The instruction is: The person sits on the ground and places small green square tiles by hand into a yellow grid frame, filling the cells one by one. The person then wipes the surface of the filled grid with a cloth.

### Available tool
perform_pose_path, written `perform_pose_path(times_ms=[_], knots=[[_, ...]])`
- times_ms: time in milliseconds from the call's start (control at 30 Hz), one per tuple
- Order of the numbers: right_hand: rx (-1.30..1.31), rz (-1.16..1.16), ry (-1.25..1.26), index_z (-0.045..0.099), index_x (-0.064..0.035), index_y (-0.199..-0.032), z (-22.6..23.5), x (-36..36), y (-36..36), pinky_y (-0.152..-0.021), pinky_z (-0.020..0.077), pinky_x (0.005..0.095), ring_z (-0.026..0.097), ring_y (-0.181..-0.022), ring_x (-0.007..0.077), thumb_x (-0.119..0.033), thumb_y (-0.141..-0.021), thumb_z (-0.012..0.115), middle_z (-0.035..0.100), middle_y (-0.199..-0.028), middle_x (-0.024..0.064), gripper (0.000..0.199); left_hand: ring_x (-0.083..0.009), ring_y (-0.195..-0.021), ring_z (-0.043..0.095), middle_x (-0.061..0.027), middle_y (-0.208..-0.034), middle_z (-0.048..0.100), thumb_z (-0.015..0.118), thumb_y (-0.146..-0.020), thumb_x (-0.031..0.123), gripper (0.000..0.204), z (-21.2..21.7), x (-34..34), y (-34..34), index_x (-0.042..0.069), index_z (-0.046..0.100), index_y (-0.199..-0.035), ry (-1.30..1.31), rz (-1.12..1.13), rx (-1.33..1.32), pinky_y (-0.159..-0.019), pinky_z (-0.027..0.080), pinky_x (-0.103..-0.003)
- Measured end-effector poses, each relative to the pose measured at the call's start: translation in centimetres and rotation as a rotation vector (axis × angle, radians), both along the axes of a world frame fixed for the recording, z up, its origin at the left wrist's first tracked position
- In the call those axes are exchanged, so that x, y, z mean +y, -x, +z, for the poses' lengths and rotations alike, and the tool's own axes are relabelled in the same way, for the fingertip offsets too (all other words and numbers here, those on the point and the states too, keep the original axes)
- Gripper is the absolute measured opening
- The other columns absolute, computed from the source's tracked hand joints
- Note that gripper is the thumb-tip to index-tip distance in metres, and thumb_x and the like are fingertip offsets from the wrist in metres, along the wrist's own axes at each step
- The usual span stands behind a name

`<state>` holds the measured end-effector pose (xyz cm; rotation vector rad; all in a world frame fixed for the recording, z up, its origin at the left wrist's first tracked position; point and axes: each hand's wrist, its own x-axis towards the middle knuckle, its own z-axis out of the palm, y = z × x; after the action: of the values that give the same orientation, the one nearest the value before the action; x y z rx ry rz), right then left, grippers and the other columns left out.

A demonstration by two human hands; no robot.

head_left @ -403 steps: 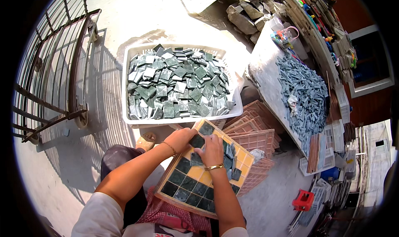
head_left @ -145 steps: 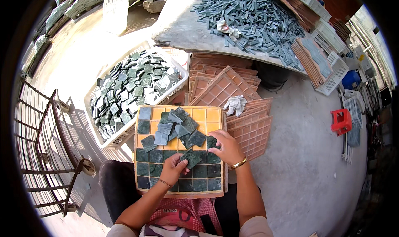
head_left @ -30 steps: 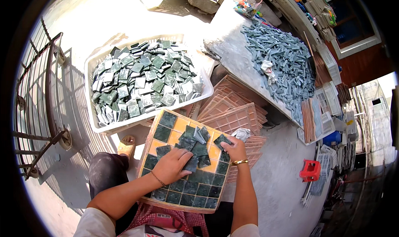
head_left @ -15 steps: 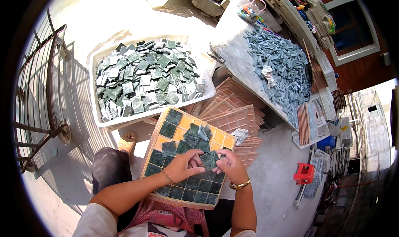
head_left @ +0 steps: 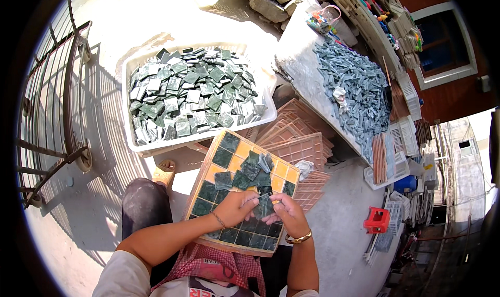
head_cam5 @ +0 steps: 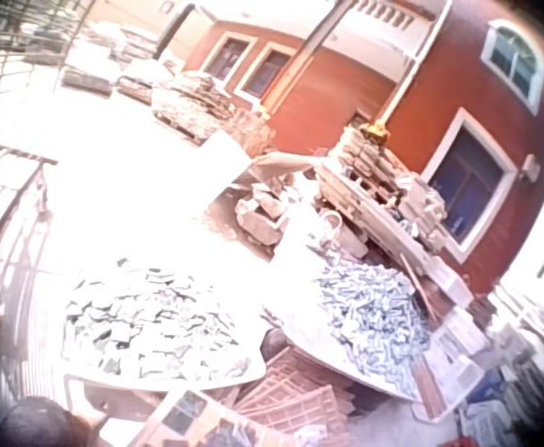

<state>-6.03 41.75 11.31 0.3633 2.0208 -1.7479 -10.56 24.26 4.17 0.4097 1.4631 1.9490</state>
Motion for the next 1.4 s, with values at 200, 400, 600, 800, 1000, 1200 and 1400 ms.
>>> perform_pose_path(times_ms=[200, 400, 600, 800, 1000, 1200, 1400], knots=[[0.083, 0.034, -0.191, 0.047, 0.0016, -0.109, -0.2, -0.3, 0.1, -0.063, 0.0477, 0.0235, 0.059, -0.073, 0.0126, -0.011, -0.086, 0.051, 0.058, -0.086, 0.0078, 0.027, -0.0135, -0.049, 0.056, -0.0080, -0.059, 0.057, 0.042, -0.090, 0.015, 0.019, 0.2, -0.4, 0.6, -0.001, 0.054, -0.092, 0.060, -0.010, 0.046, -0.048, 0.045, -0.026], [0.125, 0.085, -0.290, 0.050, 0.0022, -0.106, -1.6, -0.5, 0.4, -0.061, 0.0461, 0.0225, 0.057, -0.070, 0.0103, -0.010, -0.080, 0.058, 0.059, -0.085, 0.0059, 0.030, -0.0132, -0.052, 0.058, -0.0084, -0.062, 0.057, 0.042, -0.090, 0.015, 0.019, -0.7, -0.3, 0.8, 0.000, 0.053, -0.095, 0.192, -0.061, 0.164, -0.052, 0.047, -0.026], [-0.048, 0.111, -0.207, 0.051, 0.0030, -0.104, -1.8, -0.9, 1.6, -0.056, 0.0455, 0.0214, 0.058, -0.067, 0.0107, -0.012, -0.082, 0.056, 0.056, -0.078, 0.0048, 0.027, -0.0108, -0.055, 0.058, -0.0069, -0.065, 0.058, 0.040, -0.092, 0.015, 0.020, -0.2, -1.2, 1.6, 0.000, 0.051, -0.099, 0.192, -0.148, 0.148, -0.051, 0.047, -0.024], [-0.025, 0.092, -0.136, 0.046, 0.0056, -0.116, -2.1, -0.8, 2.9, -0.057, 0.0463, 0.0223, 0.059, -0.067, 0.0118, -0.012, -0.087, 0.046, 0.055, -0.079, 0.0057, 0.034, -0.0095, -0.055, 0.056, -0.0055, -0.067, 0.057, 0.037, -0.093, 0.012, 0.021, -0.8, -1.7, 2.5, 0.000, 0.050, -0.103, 0.103, -0.076, -0.087, -0.050, 0.047, -0.021], [-0.015, 0.030, -0.073, 0.045, 0.0044, -0.118, -1.7, -1.4, 4.2, -0.060, 0.0475, 0.0222, 0.060, -0.070, 0.0129, -0.009, -0.086, 0.045, 0.054, -0.081, 0.0048, 0.034, -0.0229, -0.058, 0.059, -0.0132, -0.068, 0.058, 0.042, -0.087, 0.009, 0.022, -0.6, -2.5, 3.3, 0.002, 0.047, -0.108, 0.235, 0.142, 0.115, -0.054, 0.048, -0.033], [-0.110, 0.304, -0.431, 0.052, 0.0016, -0.105, -1.6, 1.6, 9.9, -0.053, 0.0472, 0.0222, 0.060, -0.063, 0.0116, -0.007, -0.083, 0.047, 0.058, -0.076, 0.0049, 0.024, -0.0306, -0.082, 0.058, -0.0130, -0.086, 0.061, 0.055, -0.079, 0.012, 0.033, 0.2, -3.5, 3.9, 0.004, 0.049, -0.111, 0.629, 0.253, 0.490, -0.073, 0.045, -0.038], [0.237, -0.505, -0.186, 0.047, 0.0047, -0.111, 0.8, 8.3, 19.4, -0.061, 0.0536, 0.0274, 0.062, -0.070, 0.0175, -0.007, -0.086, 0.045, 0.059, -0.084, 0.0113, 0.028, -0.0304, -0.081, 0.057, -0.0124, -0.088, 0.060, 0.056, -0.079, 0.015, 0.032, 0.1, -3.4, 4.2, 0.006, 0.050, -0.109, 0.669, 0.245, 0.596, -0.070, 0.046, -0.039]])
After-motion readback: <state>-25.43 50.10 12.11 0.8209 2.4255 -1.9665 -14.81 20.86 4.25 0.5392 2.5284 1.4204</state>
